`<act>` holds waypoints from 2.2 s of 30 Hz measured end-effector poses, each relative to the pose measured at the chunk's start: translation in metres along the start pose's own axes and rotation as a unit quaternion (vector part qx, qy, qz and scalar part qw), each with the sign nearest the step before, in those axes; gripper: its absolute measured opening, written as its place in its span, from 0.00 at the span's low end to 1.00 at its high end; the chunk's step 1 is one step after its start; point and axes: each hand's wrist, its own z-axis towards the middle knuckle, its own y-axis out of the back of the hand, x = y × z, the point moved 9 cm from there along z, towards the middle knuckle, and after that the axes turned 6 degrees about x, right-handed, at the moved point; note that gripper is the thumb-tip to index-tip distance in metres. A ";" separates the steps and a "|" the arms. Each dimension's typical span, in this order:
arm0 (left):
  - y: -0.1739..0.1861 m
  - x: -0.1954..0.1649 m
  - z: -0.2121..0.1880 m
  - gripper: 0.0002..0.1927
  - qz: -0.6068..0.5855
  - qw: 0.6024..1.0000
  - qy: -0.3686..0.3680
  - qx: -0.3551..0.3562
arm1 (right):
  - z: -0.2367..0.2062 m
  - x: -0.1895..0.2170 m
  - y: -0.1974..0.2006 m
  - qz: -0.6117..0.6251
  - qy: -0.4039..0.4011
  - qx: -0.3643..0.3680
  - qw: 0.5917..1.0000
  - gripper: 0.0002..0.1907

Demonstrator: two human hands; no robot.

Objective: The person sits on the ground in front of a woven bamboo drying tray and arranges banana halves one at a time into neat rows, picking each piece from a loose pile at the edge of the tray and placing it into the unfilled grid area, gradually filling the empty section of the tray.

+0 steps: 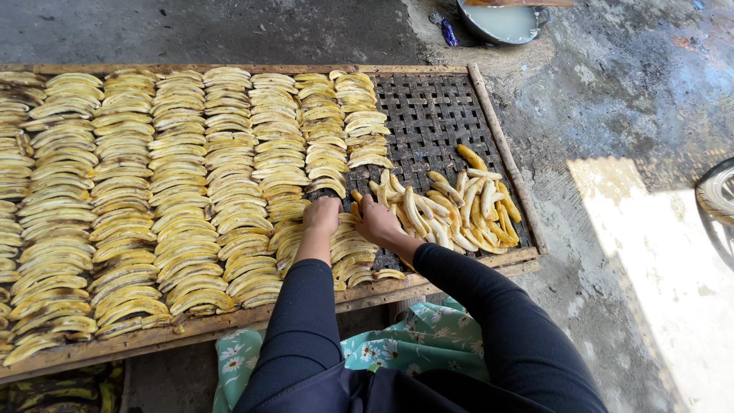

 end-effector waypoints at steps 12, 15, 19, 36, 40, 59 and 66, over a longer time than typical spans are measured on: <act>0.002 0.003 0.006 0.08 0.048 0.996 0.076 -0.013 | 0.031 -0.017 0.022 0.053 0.030 -0.040 0.997 0.08; -0.006 0.004 0.005 0.10 -0.007 0.998 0.059 0.001 | 0.047 -0.028 0.048 0.237 0.042 -0.038 0.970 0.07; 0.004 0.012 0.002 0.10 -0.083 0.994 0.074 -0.017 | 0.061 -0.025 0.030 0.453 0.033 0.005 0.891 0.07; 0.012 0.002 0.006 0.15 0.039 0.999 -0.007 0.008 | 0.046 0.025 0.027 -0.047 0.143 -0.085 0.985 0.09; -0.006 -0.013 0.010 0.14 0.062 0.998 -0.007 0.028 | 0.048 -0.001 0.010 -0.153 0.054 0.053 0.985 0.27; 0.001 0.009 0.026 0.21 -0.271 0.956 0.091 0.070 | 0.076 -0.015 0.006 0.080 0.035 0.086 0.993 0.19; 0.016 0.023 0.019 0.14 -0.588 0.796 0.140 0.011 | 0.096 0.025 0.018 0.282 0.156 0.059 0.945 0.19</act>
